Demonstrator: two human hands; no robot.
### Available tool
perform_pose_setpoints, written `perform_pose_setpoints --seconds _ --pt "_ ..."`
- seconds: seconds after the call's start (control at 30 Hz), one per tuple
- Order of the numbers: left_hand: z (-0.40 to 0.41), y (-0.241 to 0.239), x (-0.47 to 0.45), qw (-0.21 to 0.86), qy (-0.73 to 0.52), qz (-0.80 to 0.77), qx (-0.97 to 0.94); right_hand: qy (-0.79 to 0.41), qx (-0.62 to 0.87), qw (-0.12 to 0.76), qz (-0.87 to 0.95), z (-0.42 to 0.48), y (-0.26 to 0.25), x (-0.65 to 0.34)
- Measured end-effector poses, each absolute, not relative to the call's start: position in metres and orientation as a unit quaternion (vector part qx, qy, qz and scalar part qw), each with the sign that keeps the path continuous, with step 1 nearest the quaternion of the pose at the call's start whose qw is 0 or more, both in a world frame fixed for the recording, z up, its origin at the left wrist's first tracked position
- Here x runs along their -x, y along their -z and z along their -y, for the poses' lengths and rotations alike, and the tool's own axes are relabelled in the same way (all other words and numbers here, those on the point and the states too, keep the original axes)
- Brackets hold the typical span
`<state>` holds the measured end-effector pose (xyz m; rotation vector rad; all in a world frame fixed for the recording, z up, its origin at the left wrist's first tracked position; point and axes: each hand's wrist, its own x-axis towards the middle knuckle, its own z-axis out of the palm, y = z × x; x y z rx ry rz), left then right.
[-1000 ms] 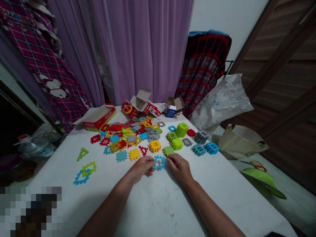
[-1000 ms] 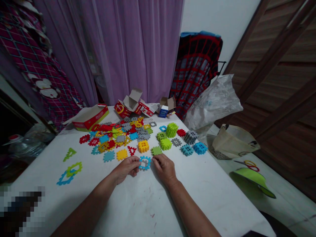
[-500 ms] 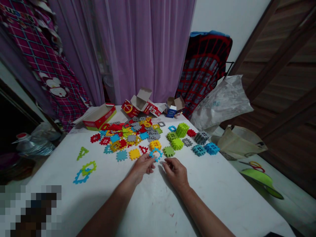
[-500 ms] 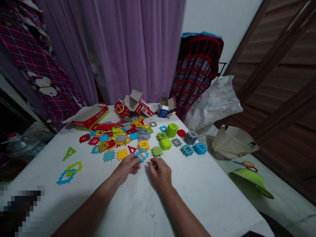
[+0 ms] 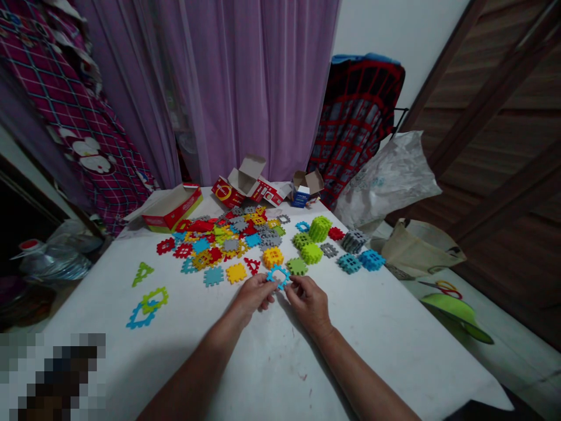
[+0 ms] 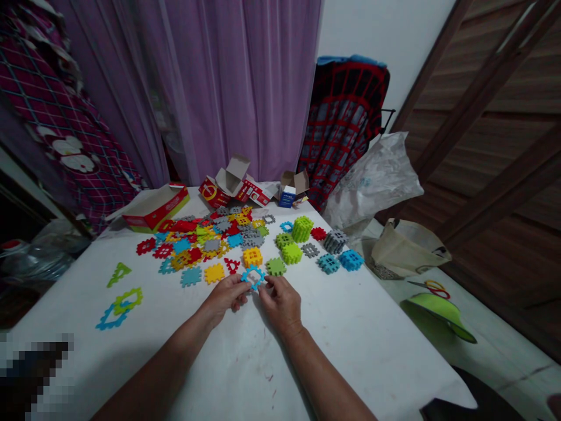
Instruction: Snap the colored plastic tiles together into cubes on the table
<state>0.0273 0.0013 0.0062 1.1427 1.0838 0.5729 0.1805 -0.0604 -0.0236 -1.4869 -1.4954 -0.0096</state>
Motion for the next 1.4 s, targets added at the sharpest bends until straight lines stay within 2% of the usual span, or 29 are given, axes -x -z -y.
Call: perform_pose_setpoints --seconds 0.4,0.57,0.73,0.97,1.4 --pt "0.003 -0.01 -0.023 0.686 -0.256 -0.432 -0.526 0.026 0.638 0.503 0.583 0.059 0.023 -0.192" --pt "0.003 -0.007 -0.016 0.679 -0.271 -0.444 -0.518 0.103 0.699 0.531 0.469 0.068 0.016 -0.262" --pt "0.002 -0.003 -0.015 0.672 -0.281 -0.449 -0.517 0.182 0.784 0.504 0.312 0.084 0.018 -0.35" --pt "0.003 -0.004 -0.016 0.656 -0.29 -0.46 -0.523 0.16 0.824 0.46 0.289 0.088 0.026 -0.406" --pt "0.003 -0.004 -0.017 0.651 -0.291 -0.467 -0.523 0.129 0.829 0.442 0.318 0.082 0.031 -0.415"
